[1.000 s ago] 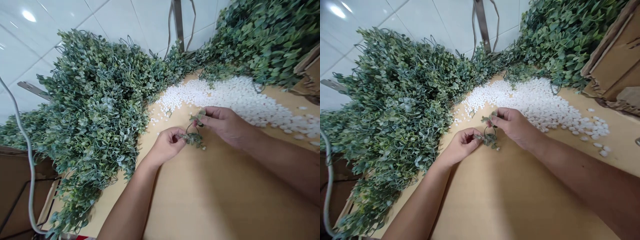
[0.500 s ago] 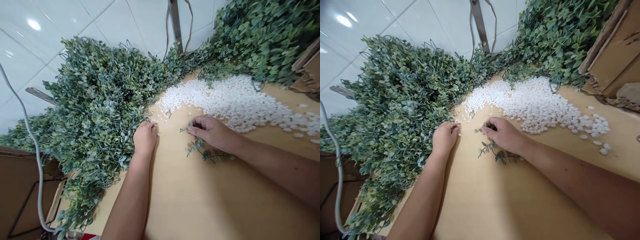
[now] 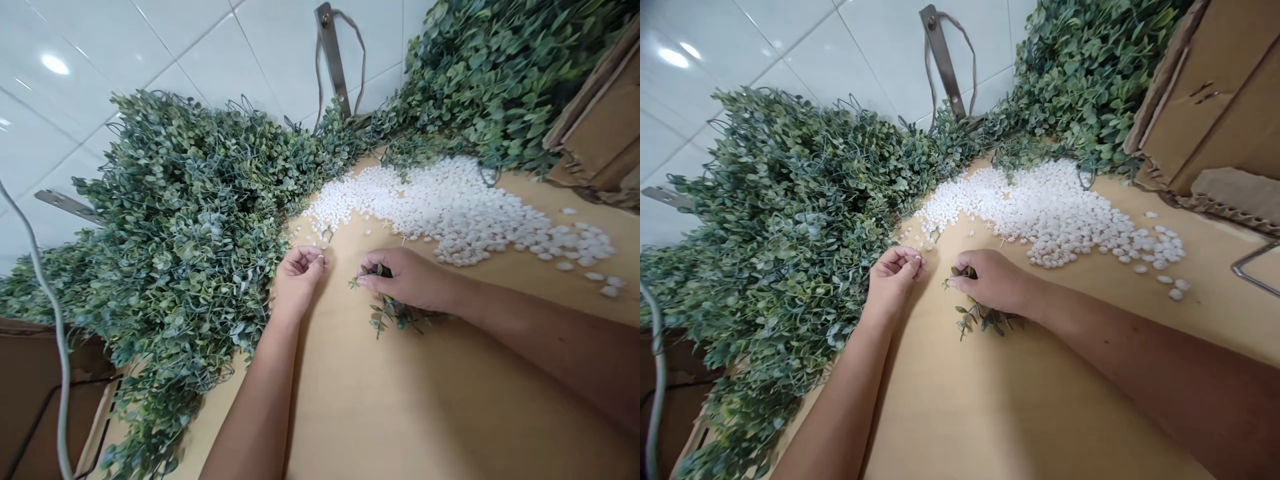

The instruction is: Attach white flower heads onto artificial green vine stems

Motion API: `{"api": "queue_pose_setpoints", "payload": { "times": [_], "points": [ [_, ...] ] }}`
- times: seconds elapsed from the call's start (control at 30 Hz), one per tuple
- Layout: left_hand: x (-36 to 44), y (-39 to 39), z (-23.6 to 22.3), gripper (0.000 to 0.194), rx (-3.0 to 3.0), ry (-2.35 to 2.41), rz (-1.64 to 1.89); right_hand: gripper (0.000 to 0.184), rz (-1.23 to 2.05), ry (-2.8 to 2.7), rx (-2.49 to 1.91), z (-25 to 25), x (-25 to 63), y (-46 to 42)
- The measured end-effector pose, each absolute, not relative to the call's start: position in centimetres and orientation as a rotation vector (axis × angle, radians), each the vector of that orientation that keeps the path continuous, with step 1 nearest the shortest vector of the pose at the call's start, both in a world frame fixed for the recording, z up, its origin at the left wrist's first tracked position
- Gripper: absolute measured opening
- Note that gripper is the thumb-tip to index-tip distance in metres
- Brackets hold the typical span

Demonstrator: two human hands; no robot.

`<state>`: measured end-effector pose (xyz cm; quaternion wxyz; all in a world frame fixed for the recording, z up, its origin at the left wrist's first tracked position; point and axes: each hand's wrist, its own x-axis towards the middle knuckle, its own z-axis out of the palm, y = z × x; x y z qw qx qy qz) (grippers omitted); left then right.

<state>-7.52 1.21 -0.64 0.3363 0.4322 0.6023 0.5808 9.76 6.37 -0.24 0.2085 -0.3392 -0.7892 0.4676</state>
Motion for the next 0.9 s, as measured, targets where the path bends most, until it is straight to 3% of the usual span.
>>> {"api": "queue_pose_setpoints", "payload": {
  "times": [0.43, 0.63, 0.9],
  "points": [
    [-6.1, 1.1, -0.4, 0.027, 0.841, 1.385, 1.386, 0.026, 1.694, -1.665, -0.909, -1.1, 9.7, 6.8],
    [-5.6, 1.1, -0.6, 0.034, 0.851, 1.370, 1.303, 0.016, 1.488, -1.726, -0.962, -1.2, 9.6, 6.7],
    [-5.3, 1.0, -0.5, 0.029, 0.885, 1.316, 1.304, 0.015, 1.353, -1.711, -1.028, -0.8, 9.4, 6.4]
  ]
}}
